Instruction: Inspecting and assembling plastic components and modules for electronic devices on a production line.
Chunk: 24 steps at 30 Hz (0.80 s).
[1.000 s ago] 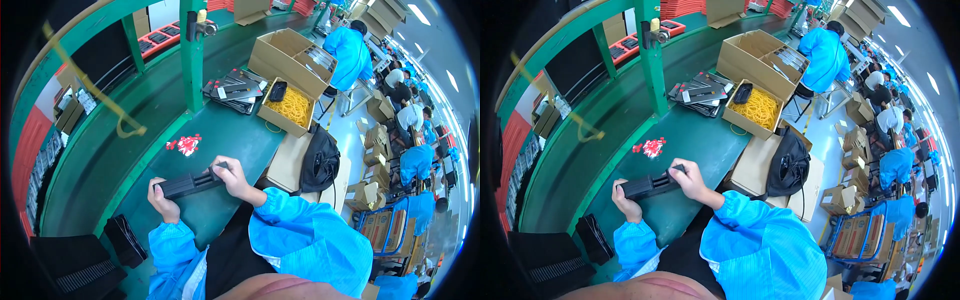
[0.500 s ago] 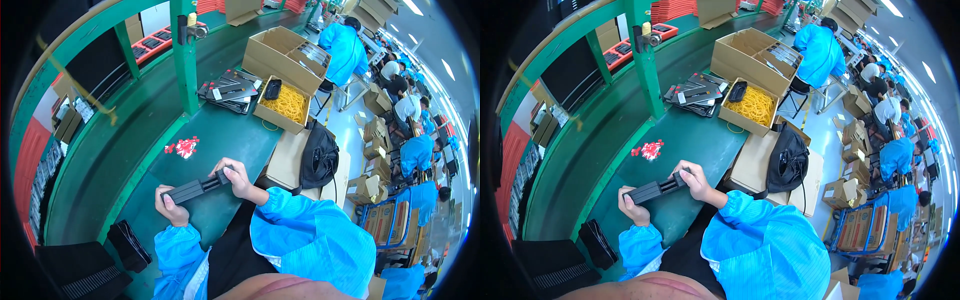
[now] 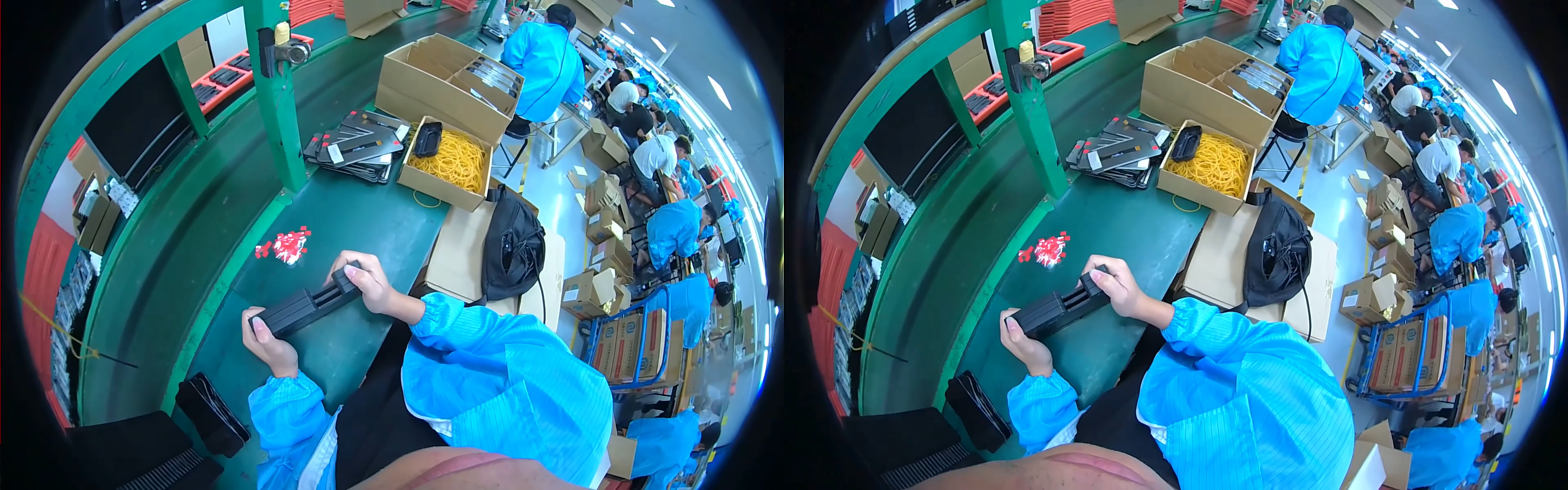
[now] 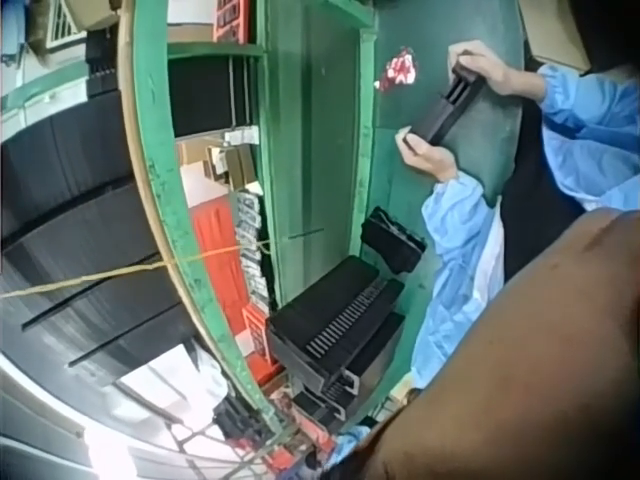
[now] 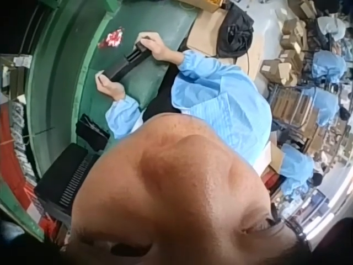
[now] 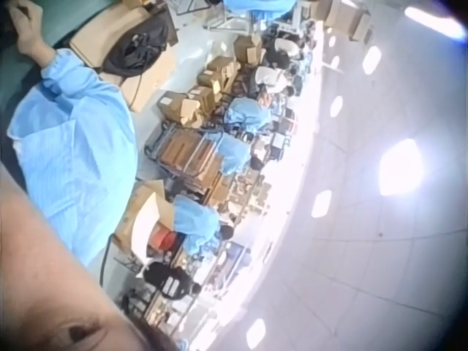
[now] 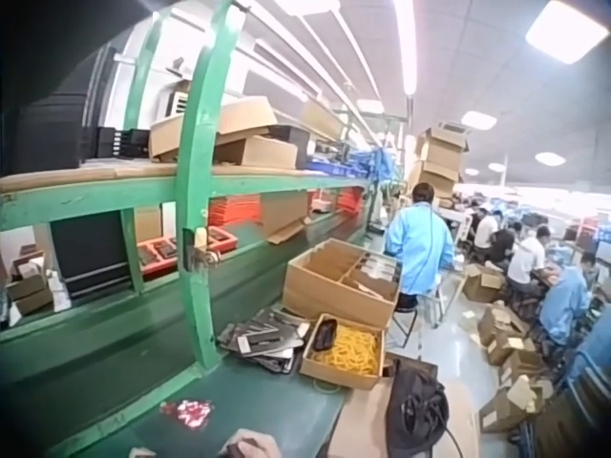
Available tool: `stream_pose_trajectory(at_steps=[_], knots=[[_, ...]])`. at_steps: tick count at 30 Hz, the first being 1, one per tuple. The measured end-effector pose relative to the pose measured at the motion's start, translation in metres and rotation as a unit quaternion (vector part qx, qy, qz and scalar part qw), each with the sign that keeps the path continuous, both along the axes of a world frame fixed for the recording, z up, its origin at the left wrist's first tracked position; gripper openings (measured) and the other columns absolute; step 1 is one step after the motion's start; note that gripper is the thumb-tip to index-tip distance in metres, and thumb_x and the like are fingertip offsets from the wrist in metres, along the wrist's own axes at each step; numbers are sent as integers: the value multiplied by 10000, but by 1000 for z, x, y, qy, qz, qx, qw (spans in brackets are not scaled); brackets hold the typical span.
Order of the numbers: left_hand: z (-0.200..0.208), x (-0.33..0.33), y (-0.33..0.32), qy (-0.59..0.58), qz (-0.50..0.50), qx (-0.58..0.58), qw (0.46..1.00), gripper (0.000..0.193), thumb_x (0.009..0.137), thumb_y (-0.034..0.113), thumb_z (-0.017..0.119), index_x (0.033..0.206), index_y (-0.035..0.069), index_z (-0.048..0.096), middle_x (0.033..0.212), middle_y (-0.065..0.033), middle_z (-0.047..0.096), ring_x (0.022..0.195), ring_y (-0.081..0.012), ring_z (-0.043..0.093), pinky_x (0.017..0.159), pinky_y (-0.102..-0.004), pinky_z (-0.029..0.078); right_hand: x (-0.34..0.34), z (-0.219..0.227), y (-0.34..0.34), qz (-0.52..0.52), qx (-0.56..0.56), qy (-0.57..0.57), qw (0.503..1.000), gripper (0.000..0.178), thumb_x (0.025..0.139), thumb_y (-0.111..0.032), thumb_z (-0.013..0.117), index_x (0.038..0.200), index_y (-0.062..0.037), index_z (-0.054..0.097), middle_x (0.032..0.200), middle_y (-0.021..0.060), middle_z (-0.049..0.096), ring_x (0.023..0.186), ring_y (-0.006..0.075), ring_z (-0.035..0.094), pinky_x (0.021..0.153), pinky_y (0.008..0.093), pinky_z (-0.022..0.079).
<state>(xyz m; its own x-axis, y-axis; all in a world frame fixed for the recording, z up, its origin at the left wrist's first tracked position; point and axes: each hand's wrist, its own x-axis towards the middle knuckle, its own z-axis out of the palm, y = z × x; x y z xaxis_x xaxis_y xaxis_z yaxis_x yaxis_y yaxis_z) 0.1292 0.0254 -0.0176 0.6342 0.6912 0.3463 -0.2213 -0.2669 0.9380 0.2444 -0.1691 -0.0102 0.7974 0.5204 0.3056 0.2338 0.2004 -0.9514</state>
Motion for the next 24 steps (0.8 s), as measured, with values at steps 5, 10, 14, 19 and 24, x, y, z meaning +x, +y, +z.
stream_pose_trajectory(at_steps=[5, 10, 14, 19, 24], knots=[[-2, 1, -1, 3, 2, -2, 1000, 452, 1050, 392, 389, 842, 11, 516, 794, -52, 513, 753, -157, 480, 710, -335, 407, 1, -3, 0, 3, 12, 0, 1000, 423, 1013, -339, 480, 917, 36, 648, 934, 143, 731, 857, 177, 655, 799, 313, 513], [-3, -1, 0, 4, 2, -3, 1000, 452, 1049, 391, 386, 843, 10, 514, 789, -46, 512, 753, -151, 477, 709, -332, 404, 0, -7, 2, 7, 47, 8, 999, 310, 1015, -244, 515, 912, 13, 654, 862, 61, 682, 809, 123, 606, 762, 283, 488], [-6, -2, 2, -2, -4, -24, 1000, 421, 1014, 382, 463, 867, -6, 535, 835, -73, 533, 787, -174, 499, 721, -336, 407, -2, -5, 3, 7, 57, 17, 998, 307, 1015, -239, 515, 907, 13, 651, 854, 56, 674, 805, 118, 600, 758, 281, 486], [-7, -1, 3, -7, -7, -18, 1000, 417, 1014, 378, 462, 878, -8, 545, 835, -74, 536, 790, -174, 504, 723, -336, 409, 1, -9, 2, 3, 51, 10, 999, 308, 1016, -239, 513, 902, 14, 648, 855, 58, 675, 804, 119, 600, 759, 284, 488], [-1, -2, 1, 2, 2, -8, 1000, 442, 1037, 393, 413, 858, 5, 523, 803, -56, 510, 763, -159, 477, 715, -332, 404, 2, -8, 1, 8, 11, -6, 1000, 420, 1017, -344, 474, 913, 30, 634, 937, 147, 731, 858, 183, 659, 803, 321, 516]])
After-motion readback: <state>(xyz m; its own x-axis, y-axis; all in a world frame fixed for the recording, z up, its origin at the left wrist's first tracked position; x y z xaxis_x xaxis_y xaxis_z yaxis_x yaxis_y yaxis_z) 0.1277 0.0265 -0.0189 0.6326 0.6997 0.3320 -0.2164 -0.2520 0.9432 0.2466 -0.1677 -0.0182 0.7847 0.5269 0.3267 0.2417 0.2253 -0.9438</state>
